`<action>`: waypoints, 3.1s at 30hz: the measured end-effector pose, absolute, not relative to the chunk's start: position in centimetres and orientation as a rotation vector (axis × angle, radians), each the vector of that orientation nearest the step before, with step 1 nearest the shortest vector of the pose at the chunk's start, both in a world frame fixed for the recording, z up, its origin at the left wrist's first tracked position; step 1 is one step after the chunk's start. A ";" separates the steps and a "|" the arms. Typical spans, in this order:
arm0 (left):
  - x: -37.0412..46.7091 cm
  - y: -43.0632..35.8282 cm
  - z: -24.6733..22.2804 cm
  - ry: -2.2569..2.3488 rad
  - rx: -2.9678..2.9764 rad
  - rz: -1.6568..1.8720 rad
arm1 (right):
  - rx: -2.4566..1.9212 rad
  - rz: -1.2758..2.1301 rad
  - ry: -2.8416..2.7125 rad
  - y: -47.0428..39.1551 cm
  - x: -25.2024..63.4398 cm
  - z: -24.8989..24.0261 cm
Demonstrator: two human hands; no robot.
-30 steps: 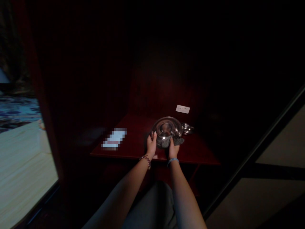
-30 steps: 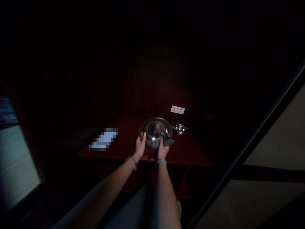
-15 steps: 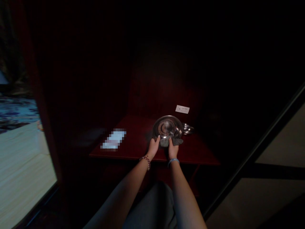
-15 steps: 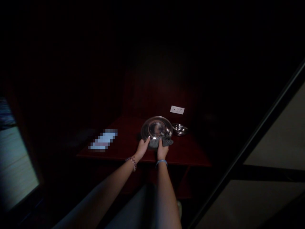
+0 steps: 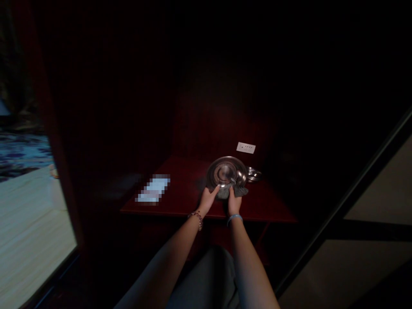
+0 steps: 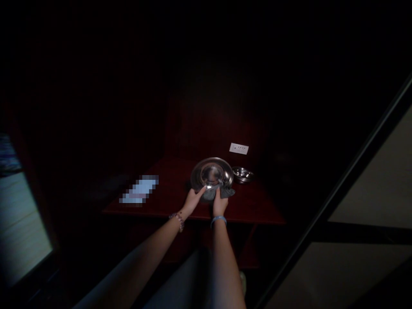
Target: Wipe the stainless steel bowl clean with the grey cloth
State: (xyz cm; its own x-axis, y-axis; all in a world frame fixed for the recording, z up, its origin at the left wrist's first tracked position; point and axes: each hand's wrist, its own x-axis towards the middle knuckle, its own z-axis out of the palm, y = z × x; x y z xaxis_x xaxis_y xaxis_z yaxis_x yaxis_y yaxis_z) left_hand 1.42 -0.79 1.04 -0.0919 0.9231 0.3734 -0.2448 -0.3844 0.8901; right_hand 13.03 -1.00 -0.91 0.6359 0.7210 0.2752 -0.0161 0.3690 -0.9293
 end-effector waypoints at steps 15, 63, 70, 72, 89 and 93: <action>0.8 -0.4 0.8 0.990 1.108 1.824 | -1.060 0.537 -0.812 -1.2 12.5 -0.4; 1.4 -0.6 0.7 0.905 1.298 1.569 | -1.000 0.612 -0.778 -0.5 13.0 -1.2; 1.2 -0.6 0.9 1.036 1.275 1.642 | -1.025 0.584 -0.807 -1.0 12.8 -0.5; 1.2 -0.8 1.0 1.062 1.279 1.647 | -1.023 0.583 -0.798 -1.0 12.7 -0.5; 1.6 -0.5 0.6 0.808 1.290 1.601 | -0.945 0.619 -0.791 -0.8 12.8 -0.7; 1.6 0.0 -0.1 0.931 1.296 1.600 | -0.949 0.620 -0.789 -0.9 12.8 -0.6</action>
State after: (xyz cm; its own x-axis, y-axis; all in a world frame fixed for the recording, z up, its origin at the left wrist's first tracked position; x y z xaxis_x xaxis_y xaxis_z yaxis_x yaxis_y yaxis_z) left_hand 1.64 0.03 -0.13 -0.0978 0.9331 0.3460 -0.1600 -0.3579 0.9200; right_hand 12.79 -0.87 -0.60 0.5716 0.7592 0.3113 -0.1222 0.4539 -0.8827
